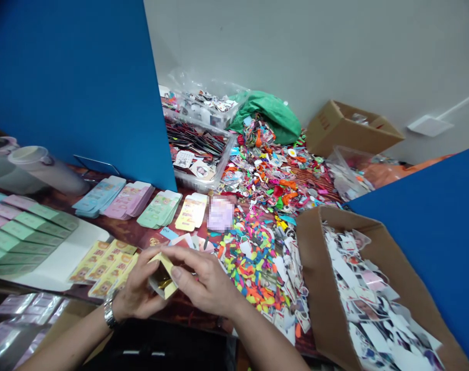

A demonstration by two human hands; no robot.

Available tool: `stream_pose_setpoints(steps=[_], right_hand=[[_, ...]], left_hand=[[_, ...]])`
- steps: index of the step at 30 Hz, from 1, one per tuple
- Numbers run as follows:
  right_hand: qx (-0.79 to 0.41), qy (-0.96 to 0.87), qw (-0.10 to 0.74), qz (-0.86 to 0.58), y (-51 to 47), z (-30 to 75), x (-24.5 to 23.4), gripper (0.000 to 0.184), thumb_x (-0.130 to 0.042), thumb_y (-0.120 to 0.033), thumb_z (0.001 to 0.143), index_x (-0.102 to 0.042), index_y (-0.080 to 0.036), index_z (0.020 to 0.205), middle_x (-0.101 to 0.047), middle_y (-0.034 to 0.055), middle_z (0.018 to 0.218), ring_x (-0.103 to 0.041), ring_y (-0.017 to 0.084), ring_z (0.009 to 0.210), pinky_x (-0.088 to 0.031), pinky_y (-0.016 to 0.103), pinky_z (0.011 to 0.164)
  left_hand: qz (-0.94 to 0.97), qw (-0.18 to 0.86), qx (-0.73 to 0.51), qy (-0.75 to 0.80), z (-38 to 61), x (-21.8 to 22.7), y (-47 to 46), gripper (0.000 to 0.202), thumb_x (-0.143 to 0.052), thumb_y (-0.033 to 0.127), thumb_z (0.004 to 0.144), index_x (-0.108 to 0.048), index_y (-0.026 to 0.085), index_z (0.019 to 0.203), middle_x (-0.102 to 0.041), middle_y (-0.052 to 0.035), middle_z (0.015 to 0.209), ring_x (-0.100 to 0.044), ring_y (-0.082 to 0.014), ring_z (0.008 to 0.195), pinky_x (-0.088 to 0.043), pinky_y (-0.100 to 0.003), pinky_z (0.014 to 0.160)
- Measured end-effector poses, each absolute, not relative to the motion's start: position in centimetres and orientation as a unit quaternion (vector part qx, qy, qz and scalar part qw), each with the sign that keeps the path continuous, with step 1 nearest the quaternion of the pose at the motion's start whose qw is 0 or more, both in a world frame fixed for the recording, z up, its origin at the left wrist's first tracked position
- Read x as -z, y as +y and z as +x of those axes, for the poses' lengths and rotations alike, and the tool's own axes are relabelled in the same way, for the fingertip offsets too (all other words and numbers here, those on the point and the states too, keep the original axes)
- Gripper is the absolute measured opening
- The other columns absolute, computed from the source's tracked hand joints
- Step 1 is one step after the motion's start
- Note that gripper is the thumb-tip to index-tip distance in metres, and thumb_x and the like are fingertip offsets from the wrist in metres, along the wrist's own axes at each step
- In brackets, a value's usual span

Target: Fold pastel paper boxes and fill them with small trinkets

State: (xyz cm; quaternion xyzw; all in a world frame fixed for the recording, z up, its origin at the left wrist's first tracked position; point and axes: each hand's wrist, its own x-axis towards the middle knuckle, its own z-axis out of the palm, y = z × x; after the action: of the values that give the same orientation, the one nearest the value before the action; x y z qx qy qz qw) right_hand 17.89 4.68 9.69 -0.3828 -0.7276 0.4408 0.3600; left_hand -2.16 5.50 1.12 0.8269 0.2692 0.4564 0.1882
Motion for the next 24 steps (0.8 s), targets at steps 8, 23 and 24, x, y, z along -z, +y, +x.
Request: stream_pose_setpoints(steps=[8,23,24], right_hand=[[-0.181,-0.7,0.168,-0.67,6.6,26.8,-1.6,0.037,-0.051,-0.026,0.095,-0.057,-0.019,0.131,-0.067,0.0102,0.12,-0.064,0.022,0.107,-0.05,0.035,0.094],[-0.113,-0.627,0.068,-0.768,5.5,32.9,2.2,0.026,-0.048,-0.021,0.093,-0.063,-0.02,0.114,-0.07,0.0085,0.097,-0.066,0.021,0.087,-0.045,0.027,0.072],[-0.109,-0.627,0.076,-0.767,5.5,33.2,2.2,0.022,-0.047,-0.022,0.094,-0.065,-0.019,0.107,-0.07,0.0091,0.097,-0.065,0.021,0.086,-0.044,0.027,0.072]], left_hand=[[0.823,0.211,-0.363,0.382,-1.9,-1.1,5.8,0.07,-0.059,0.018,0.08,-0.03,0.021,0.144,-0.051,-0.0141,0.127,-0.056,-0.0272,0.114,-0.052,-0.039,0.091],[0.833,0.204,-0.336,0.391,-1.0,-0.3,5.9,0.065,-0.06,0.027,0.085,-0.031,0.019,0.143,-0.053,-0.0133,0.129,-0.057,-0.0249,0.113,-0.05,-0.036,0.094],[0.832,0.204,-0.336,0.393,-1.0,-0.3,5.9,0.066,-0.06,0.028,0.085,-0.031,0.02,0.143,-0.054,-0.0131,0.129,-0.058,-0.025,0.113,-0.051,-0.036,0.093]])
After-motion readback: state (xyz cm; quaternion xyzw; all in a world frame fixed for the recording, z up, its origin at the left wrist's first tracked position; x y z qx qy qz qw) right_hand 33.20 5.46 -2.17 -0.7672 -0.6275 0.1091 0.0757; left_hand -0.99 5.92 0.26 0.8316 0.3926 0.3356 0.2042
